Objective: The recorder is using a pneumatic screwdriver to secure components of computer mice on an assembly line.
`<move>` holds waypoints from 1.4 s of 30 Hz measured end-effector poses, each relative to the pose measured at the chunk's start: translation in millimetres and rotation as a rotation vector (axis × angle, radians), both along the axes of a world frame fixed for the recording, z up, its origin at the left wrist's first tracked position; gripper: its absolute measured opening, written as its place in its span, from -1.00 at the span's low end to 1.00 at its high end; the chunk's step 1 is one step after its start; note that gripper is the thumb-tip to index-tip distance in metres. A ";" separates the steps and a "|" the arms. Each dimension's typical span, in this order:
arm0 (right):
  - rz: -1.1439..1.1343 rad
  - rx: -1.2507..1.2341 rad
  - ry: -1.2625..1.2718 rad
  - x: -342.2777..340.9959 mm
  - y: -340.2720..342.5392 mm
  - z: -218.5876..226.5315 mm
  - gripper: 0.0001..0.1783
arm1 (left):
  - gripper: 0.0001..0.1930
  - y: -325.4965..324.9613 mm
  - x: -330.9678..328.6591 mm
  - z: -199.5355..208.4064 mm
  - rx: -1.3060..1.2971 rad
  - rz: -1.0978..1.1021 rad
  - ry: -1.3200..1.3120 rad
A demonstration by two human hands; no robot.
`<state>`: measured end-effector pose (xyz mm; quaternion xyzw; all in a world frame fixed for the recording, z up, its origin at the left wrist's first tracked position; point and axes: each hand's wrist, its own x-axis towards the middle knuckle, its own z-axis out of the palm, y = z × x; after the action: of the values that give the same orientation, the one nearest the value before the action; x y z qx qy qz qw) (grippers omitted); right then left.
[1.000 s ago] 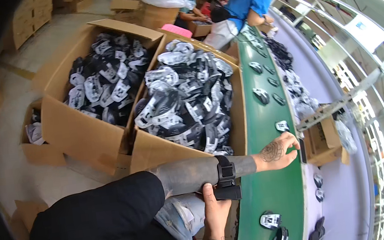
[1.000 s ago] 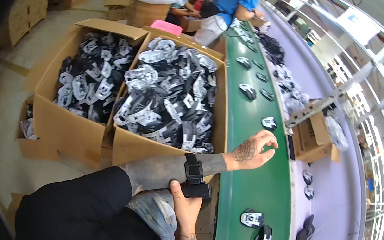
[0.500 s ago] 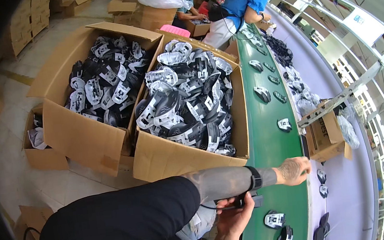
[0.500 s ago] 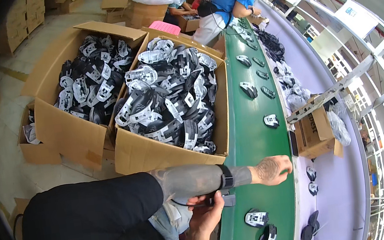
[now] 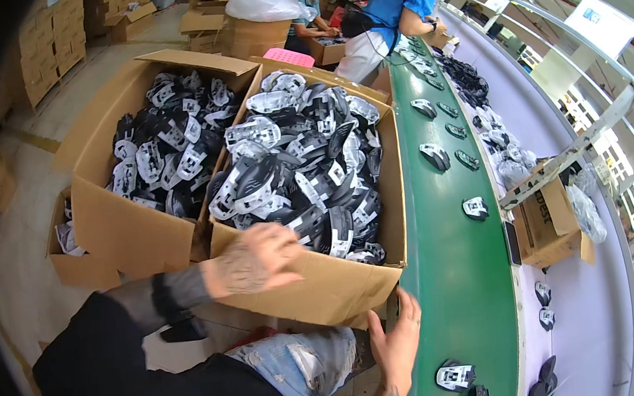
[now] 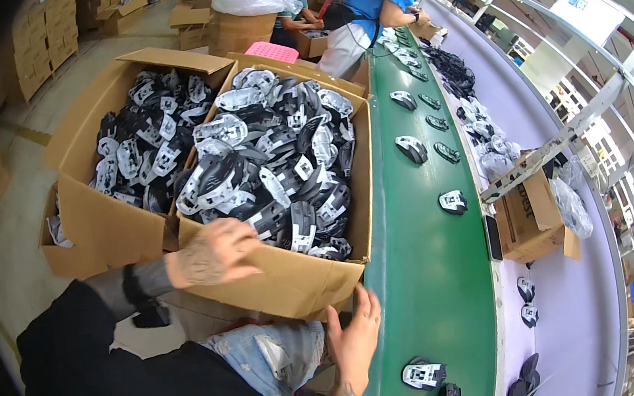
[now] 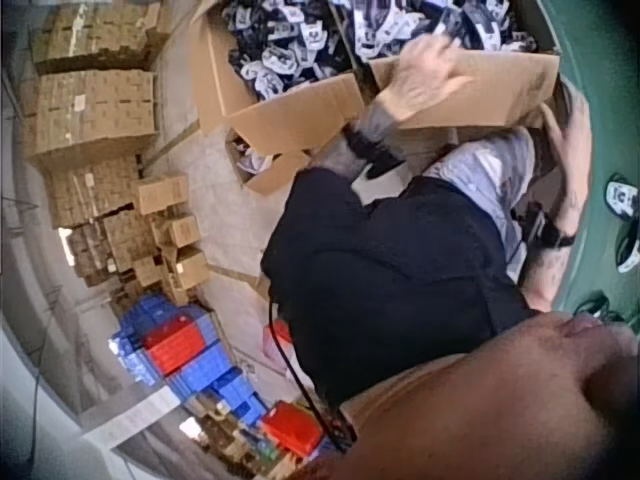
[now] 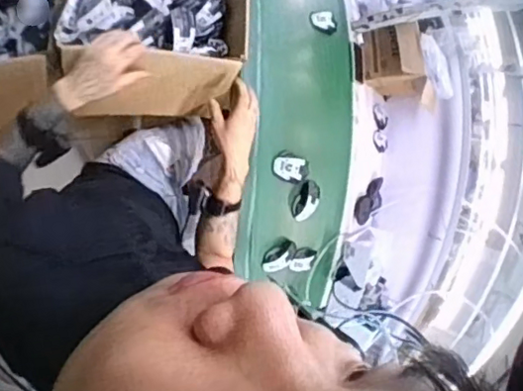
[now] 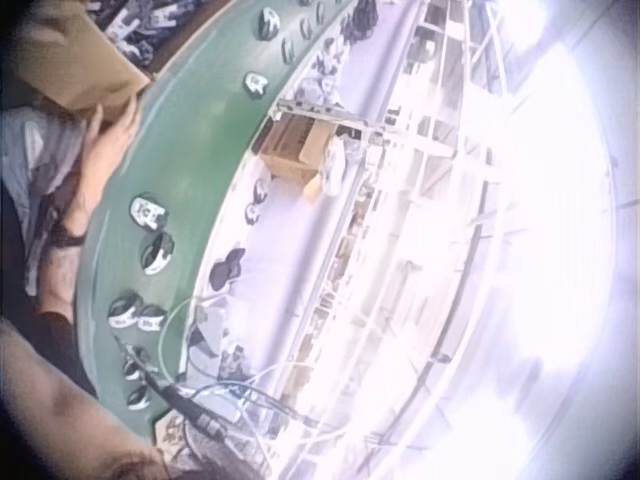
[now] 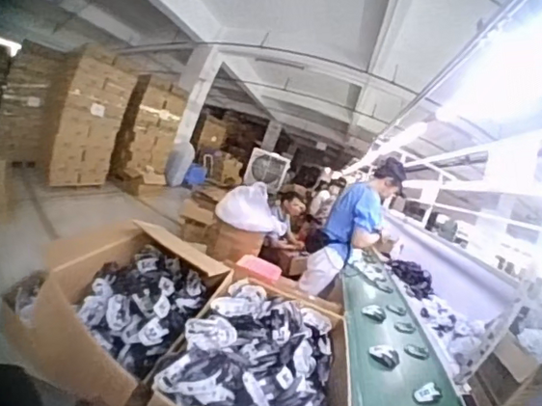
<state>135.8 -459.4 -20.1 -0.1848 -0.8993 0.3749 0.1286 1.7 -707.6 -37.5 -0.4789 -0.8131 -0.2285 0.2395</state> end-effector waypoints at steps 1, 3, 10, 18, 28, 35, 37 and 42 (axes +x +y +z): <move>0.077 0.265 0.103 -15.7 3.1 -7.3 -0.37 | -0.52 -18.0 2.4 -0.6 -0.089 0.108 -0.020; 0.169 0.501 0.137 -42.7 8.7 -23.2 -0.32 | -0.50 -32.4 0.3 -0.9 -0.220 0.163 -0.009; 0.136 0.523 0.415 -72.6 22.5 -69.6 -0.34 | -0.57 -38.5 -36.5 -19.4 -0.178 0.076 0.083; -0.003 0.460 0.458 -81.1 2.2 -77.5 -0.31 | -0.57 -37.8 -37.7 -16.5 -0.202 0.182 0.084; -0.060 0.080 0.292 -0.5 -17.7 -92.0 -0.23 | -0.56 3.2 6.8 13.0 -0.161 0.098 0.063; -0.198 -0.241 -0.260 -81.7 30.0 -29.5 -0.14 | -0.51 161.5 -67.8 53.2 -0.470 -0.176 -0.197; -0.223 -0.401 -0.182 -93.9 51.4 -53.6 -0.30 | -0.40 237.9 -80.1 57.9 -0.771 0.041 -1.169; -0.157 -0.345 0.077 -76.5 23.1 -59.9 -0.66 | -0.76 262.3 -94.4 17.2 -0.862 -0.011 -1.138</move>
<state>59.4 -436.3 -79.9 -0.2591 -0.7988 0.5193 0.1583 -92.8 -445.3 -20.3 -0.3416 -0.8274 -0.1026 -0.4339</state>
